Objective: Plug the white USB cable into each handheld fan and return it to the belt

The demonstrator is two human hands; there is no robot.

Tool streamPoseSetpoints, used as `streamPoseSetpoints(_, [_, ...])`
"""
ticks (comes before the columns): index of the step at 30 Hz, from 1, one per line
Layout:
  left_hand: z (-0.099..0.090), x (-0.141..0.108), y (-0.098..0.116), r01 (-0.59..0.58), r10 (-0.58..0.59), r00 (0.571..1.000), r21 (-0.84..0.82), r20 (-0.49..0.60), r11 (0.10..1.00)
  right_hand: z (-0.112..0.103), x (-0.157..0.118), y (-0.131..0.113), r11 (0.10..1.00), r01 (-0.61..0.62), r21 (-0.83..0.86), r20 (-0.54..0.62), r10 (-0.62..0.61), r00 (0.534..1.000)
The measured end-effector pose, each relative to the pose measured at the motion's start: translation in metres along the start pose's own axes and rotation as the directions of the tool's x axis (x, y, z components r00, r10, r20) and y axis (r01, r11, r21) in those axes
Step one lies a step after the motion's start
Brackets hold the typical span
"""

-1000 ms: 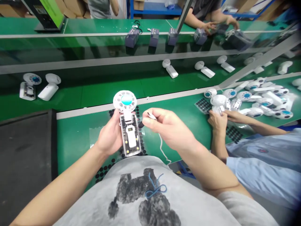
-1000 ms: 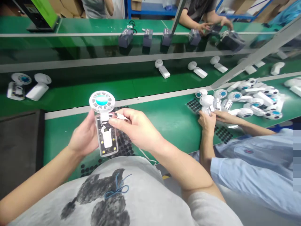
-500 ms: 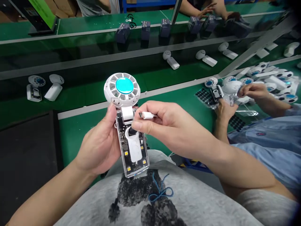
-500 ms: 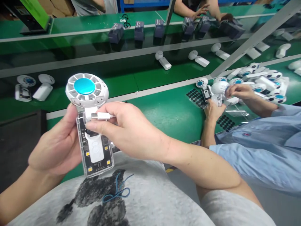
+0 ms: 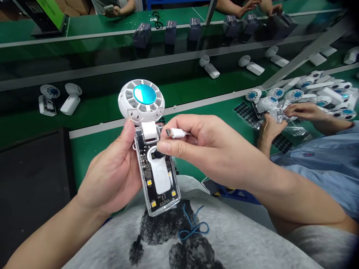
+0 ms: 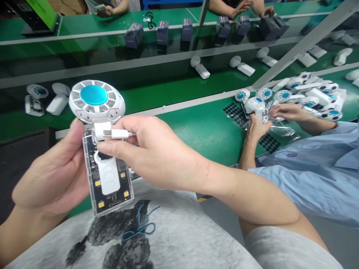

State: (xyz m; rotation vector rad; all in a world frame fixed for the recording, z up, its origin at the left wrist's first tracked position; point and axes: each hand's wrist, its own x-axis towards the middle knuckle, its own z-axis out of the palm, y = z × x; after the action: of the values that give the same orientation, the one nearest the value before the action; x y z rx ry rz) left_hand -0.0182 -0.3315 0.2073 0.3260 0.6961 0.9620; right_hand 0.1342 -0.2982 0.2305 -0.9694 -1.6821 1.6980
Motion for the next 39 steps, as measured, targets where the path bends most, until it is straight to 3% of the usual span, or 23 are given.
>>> streamPoseSetpoints(5, [0.0004,-0.0015,0.0003,-0.016,0.014,0.999,-0.048,-0.034,0.999,0.0008,-0.0015,-0.0055,0.999,0.017,-0.038,-0.051,-0.019,0.999])
streamPoseSetpoints(11, [0.0014,-0.0045,0.0003,-0.024,0.023,1.000,-0.034,-0.013,0.999,0.0020,0.0000,-0.0064,0.987,0.065,-0.145,-0.026,-0.070,0.997])
streamPoseSetpoints(20, [0.0017,-0.0029,-0.0002,-0.078,0.084,0.991,0.061,-0.101,0.995,0.0017,-0.0015,-0.0063,0.997,0.012,-0.082,0.020,-0.010,1.000])
streamPoseSetpoints(30, [0.0028,-0.0031,0.0011,-0.079,0.085,0.994,0.085,-0.075,0.993,0.0007,0.0011,-0.0065,0.980,0.068,-0.186,0.039,-0.062,0.997])
streamPoseSetpoints(35, [0.0001,-0.0015,-0.0002,-0.028,0.027,1.000,0.035,0.012,0.999,0.0000,0.0014,-0.0064,0.968,0.093,-0.233,0.049,-0.084,0.995])
streamPoseSetpoints(39, [0.0001,-0.0019,0.0007,-0.066,0.068,0.997,0.073,-0.026,0.995,-0.0006,0.0015,-0.0051,0.960,0.115,-0.254,0.054,-0.105,0.993])
